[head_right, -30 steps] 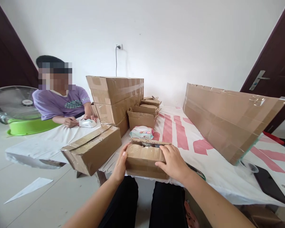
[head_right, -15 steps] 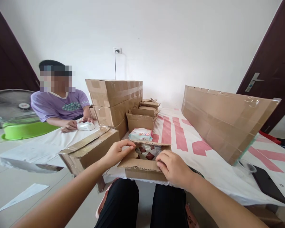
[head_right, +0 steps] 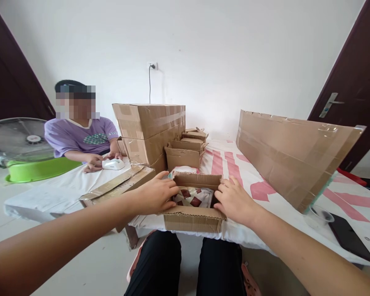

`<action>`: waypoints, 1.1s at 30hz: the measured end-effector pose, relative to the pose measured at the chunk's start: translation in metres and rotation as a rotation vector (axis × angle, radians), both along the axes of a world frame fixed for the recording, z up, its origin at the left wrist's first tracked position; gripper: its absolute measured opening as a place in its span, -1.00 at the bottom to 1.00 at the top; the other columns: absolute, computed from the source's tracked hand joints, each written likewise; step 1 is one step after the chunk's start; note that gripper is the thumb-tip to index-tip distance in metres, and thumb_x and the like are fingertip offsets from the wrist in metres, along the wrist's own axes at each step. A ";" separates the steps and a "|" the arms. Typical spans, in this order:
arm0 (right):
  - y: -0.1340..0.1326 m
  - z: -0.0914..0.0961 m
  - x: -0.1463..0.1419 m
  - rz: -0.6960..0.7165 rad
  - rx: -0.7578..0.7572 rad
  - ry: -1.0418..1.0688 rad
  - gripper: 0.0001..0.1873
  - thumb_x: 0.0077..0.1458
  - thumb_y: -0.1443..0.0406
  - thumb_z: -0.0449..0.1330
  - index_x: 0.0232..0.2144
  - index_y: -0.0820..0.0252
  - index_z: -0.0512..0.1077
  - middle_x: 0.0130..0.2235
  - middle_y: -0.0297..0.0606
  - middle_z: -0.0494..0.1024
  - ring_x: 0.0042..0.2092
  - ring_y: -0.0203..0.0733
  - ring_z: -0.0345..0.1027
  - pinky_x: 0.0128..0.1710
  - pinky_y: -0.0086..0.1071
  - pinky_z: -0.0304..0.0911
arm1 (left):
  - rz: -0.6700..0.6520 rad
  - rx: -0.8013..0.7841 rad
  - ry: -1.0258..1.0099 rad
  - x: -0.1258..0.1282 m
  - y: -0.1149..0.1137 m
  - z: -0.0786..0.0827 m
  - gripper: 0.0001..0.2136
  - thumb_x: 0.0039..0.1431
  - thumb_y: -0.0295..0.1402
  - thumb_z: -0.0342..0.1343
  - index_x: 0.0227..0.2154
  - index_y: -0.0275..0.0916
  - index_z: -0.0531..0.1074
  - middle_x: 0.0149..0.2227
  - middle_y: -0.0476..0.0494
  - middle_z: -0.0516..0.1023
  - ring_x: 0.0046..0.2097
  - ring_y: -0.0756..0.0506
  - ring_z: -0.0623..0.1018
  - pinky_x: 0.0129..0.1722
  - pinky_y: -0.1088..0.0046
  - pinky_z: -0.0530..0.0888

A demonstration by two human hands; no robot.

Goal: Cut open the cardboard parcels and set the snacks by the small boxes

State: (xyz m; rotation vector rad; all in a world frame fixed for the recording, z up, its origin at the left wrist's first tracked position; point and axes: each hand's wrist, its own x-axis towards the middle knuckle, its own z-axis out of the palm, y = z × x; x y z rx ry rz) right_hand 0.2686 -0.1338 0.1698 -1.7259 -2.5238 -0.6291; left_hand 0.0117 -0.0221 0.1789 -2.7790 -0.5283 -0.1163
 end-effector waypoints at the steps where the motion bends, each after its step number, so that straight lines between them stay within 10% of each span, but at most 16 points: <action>1: -0.002 0.002 0.002 -0.035 0.000 -0.024 -0.78 0.12 0.17 0.25 -0.41 0.22 0.53 -0.26 -0.11 0.58 -0.05 0.05 0.33 0.08 -0.03 0.03 | 0.047 -0.017 0.017 -0.003 0.001 0.003 -0.72 0.15 -0.10 0.11 -0.33 -0.23 0.50 -0.31 -0.20 0.58 -0.22 -0.21 0.54 0.11 0.08 0.14; 5: -0.005 0.005 0.009 -0.156 -0.113 -0.031 -0.68 0.13 0.08 0.22 -0.43 0.22 0.54 -0.33 -0.09 0.58 -0.16 0.07 0.39 -0.06 -0.07 0.14 | 0.187 -0.176 0.103 -0.009 0.008 0.004 -0.51 0.06 0.14 0.07 -0.25 -0.22 0.51 -0.29 -0.24 0.59 -0.25 -0.24 0.56 -0.02 0.14 0.23; 11: 0.006 -0.016 0.009 -0.245 -0.385 0.075 -0.04 -0.21 -0.05 0.41 0.15 0.36 0.30 -0.19 0.08 0.57 -0.10 0.21 0.42 -0.17 -0.17 0.25 | 0.271 -0.176 0.122 -0.003 0.012 -0.012 -0.32 -0.05 0.14 0.19 0.01 -0.29 0.40 -0.17 -0.36 0.58 -0.15 -0.34 0.56 -0.10 0.18 0.28; 17: 0.010 -0.035 0.000 -0.289 -0.315 -0.017 -0.57 -0.08 0.48 0.21 -0.07 0.43 0.42 -0.24 0.08 0.58 -0.15 0.15 0.43 -0.21 -0.21 0.25 | 0.188 -0.010 0.067 0.011 0.010 -0.003 -0.47 0.18 0.10 -0.02 -0.17 -0.31 0.50 -0.18 -0.37 0.57 -0.09 -0.33 0.52 -0.08 0.16 0.30; 33: 0.005 -0.042 0.001 -0.260 -0.258 0.006 -0.49 -0.10 0.52 0.12 -0.01 0.43 0.38 -0.22 0.08 0.56 -0.13 0.15 0.41 -0.19 -0.17 0.27 | 0.265 -0.211 0.086 0.048 0.034 -0.019 -0.88 -0.03 -0.43 0.21 -0.37 -0.24 0.57 -0.18 -0.30 0.57 -0.09 -0.32 0.56 -0.12 0.17 0.47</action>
